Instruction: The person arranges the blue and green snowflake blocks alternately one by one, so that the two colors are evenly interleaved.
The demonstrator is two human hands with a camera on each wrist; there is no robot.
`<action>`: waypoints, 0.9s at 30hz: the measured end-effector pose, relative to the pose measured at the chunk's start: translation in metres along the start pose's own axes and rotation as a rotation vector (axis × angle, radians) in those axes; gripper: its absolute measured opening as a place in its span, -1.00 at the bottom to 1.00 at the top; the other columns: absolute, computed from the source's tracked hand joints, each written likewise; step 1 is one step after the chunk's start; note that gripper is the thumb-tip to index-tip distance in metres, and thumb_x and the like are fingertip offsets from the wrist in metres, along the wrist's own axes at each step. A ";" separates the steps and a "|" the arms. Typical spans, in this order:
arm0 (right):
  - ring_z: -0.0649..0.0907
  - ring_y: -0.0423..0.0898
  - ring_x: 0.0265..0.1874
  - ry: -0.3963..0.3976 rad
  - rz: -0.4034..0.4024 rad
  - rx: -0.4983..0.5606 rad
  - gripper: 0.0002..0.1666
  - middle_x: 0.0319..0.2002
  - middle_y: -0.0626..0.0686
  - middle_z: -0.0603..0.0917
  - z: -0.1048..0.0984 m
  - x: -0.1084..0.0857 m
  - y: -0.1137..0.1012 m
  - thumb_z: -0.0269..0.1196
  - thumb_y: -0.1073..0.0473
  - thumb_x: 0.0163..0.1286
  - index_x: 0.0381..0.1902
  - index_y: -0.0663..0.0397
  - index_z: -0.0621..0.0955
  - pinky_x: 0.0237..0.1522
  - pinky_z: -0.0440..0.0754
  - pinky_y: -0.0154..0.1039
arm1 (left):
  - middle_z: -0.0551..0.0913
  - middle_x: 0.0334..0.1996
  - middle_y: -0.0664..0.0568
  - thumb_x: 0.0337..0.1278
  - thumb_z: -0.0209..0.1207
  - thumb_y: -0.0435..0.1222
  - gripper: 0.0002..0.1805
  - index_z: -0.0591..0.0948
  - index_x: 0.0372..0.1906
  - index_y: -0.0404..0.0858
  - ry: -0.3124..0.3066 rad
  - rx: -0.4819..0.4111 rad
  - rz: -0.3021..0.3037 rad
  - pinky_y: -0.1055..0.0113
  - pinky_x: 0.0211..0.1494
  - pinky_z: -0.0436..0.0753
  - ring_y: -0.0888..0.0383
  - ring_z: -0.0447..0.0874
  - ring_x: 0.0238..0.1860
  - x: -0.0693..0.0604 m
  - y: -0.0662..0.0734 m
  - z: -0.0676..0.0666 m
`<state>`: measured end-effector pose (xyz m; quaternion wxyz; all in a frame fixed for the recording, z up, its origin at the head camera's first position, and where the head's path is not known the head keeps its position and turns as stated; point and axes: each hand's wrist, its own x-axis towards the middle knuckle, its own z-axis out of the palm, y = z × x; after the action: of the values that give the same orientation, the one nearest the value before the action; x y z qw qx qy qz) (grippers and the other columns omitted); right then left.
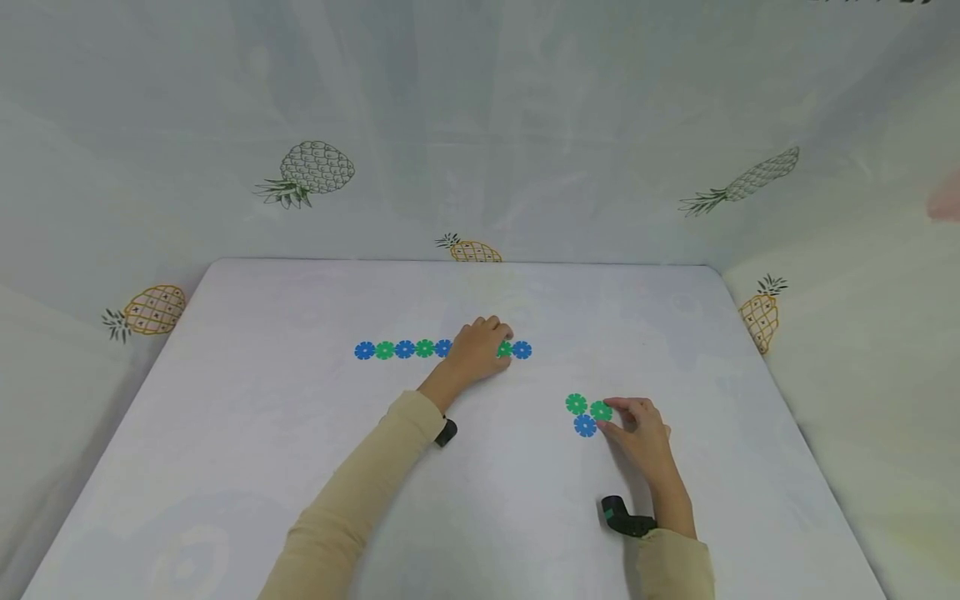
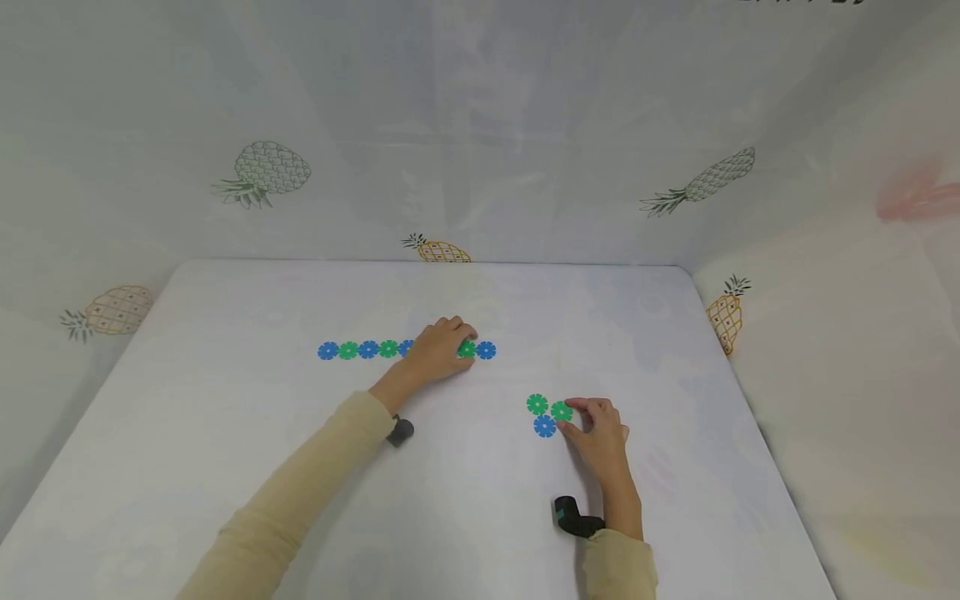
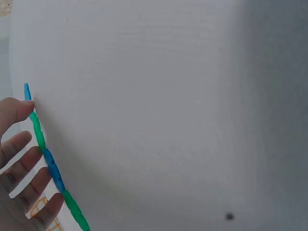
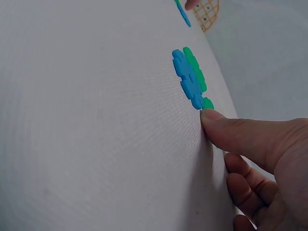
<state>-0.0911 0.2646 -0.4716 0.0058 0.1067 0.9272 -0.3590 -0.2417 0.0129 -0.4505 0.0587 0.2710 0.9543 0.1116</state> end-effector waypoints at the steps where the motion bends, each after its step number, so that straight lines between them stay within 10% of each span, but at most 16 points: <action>1: 0.42 0.13 -0.01 -0.003 -0.001 0.000 -0.56 -0.01 0.26 0.45 0.000 0.000 0.000 0.29 0.21 0.19 0.05 0.17 0.54 -0.10 0.11 -0.02 | 0.49 0.00 0.03 0.14 0.17 -0.06 -0.54 0.48 0.12 -0.11 -0.002 0.000 0.003 0.19 0.07 0.47 0.07 0.42 0.01 0.001 0.001 0.001; 27: 0.41 0.12 0.00 -0.014 -0.024 -0.015 -0.56 -0.02 0.23 0.45 0.001 0.001 0.004 0.27 0.18 0.22 0.07 0.13 0.52 -0.06 0.11 0.03 | 0.50 -0.04 0.04 0.15 0.16 -0.03 -0.61 0.54 0.04 -0.09 0.025 0.013 0.023 0.19 0.08 0.47 0.09 0.42 0.00 0.008 0.011 0.007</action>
<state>-0.0917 0.2672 -0.4752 0.0089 0.0932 0.9311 -0.3527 -0.2416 0.0275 -0.4548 0.0438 0.2809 0.9525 0.1093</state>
